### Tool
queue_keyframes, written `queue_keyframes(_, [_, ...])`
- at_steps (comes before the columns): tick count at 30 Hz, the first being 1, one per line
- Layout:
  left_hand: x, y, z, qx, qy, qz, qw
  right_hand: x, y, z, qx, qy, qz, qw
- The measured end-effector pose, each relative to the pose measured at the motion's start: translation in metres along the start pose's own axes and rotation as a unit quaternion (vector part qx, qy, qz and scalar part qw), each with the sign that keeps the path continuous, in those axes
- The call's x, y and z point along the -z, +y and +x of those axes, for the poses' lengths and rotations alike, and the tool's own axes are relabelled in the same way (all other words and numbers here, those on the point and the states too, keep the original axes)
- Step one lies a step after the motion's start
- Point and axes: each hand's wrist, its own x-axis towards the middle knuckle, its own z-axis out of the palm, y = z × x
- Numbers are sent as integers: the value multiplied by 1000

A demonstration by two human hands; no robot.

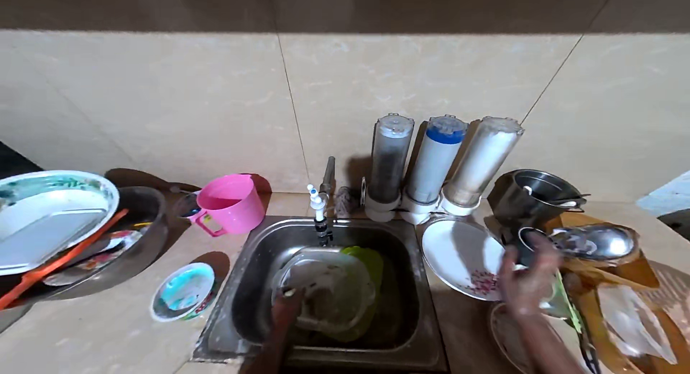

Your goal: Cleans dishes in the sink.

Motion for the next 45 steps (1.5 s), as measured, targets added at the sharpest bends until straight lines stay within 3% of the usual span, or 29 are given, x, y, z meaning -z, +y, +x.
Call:
queue_keyframes(2, [-2, -2, 17, 21, -5, -10, 1000, -26, -61, -54, -90, -127, 132, 979])
queue_keyframes(5, [-6, 7, 32, -16, -59, 69, 996, -81, -119, -127, -246, -265, 247, 899])
queue_keyframes(8, [-11, 6, 44, -108, -82, 249, 959, -128, -147, -158, -407, -313, 279, 811])
queue_keyframes(10, [-24, 2, 50, -97, -115, 378, 914, -148, -157, -160, -512, -321, 280, 745])
queue_keyframes(12, [-48, 2, 44, -98, -168, 417, 888, -159, -160, -157, -574, -314, 281, 702])
queue_keyframes(16, [-74, 0, 42, -235, -228, 448, 832, -168, -160, -143, -673, -193, 432, 568])
queue_keyframes(18, [-66, 11, 38, -244, -190, 462, 831, -174, -155, -142, -675, -166, 488, 528])
queue_keyframes(19, [-61, 19, 31, -238, -169, 427, 856, -176, -154, -142, -677, -163, 493, 521])
queue_keyframes(21, [-56, 35, 13, -224, -150, 310, 912, -176, -155, -139, -682, -172, 487, 518])
queue_keyframes(23, [-67, 45, -4, -262, -133, 266, 918, -176, -157, -137, -686, -187, 469, 524])
queue_keyframes(24, [-77, 49, -13, -264, -162, 223, 924, -176, -158, -137, -692, -192, 458, 525])
queue_keyframes(26, [-97, 47, -25, -271, -244, 147, 920, -178, -159, -138, -702, -199, 442, 522])
queue_keyframes(29, [-103, 44, -35, -294, -303, 145, 895, -176, -160, -132, -715, -200, 423, 520])
queue_keyframes(32, [-96, 51, -35, -214, -290, 131, 924, -177, -163, -131, -708, -231, 391, 541])
queue_keyframes(34, [-107, 53, -31, -170, -237, 91, 952, -174, -166, -132, -682, -262, 391, 560])
queue_keyframes(37, [-122, 79, -54, -117, -210, 85, 967, -171, -162, -133, -621, -297, 380, 618])
queue_keyframes(39, [-98, 123, -96, -48, -291, 119, 948, -172, -158, -136, -588, -282, 369, 662])
queue_keyframes(41, [-78, 124, -106, -66, -368, 221, 901, -173, -159, -138, -598, -265, 333, 679])
queue_keyframes(43, [-70, 72, -73, -179, -414, 293, 843, -173, -161, -135, -587, -283, 298, 698])
queue_keyframes(45, [-65, 2, -11, -321, -430, 322, 780, -175, -158, -136, -546, -296, 266, 738])
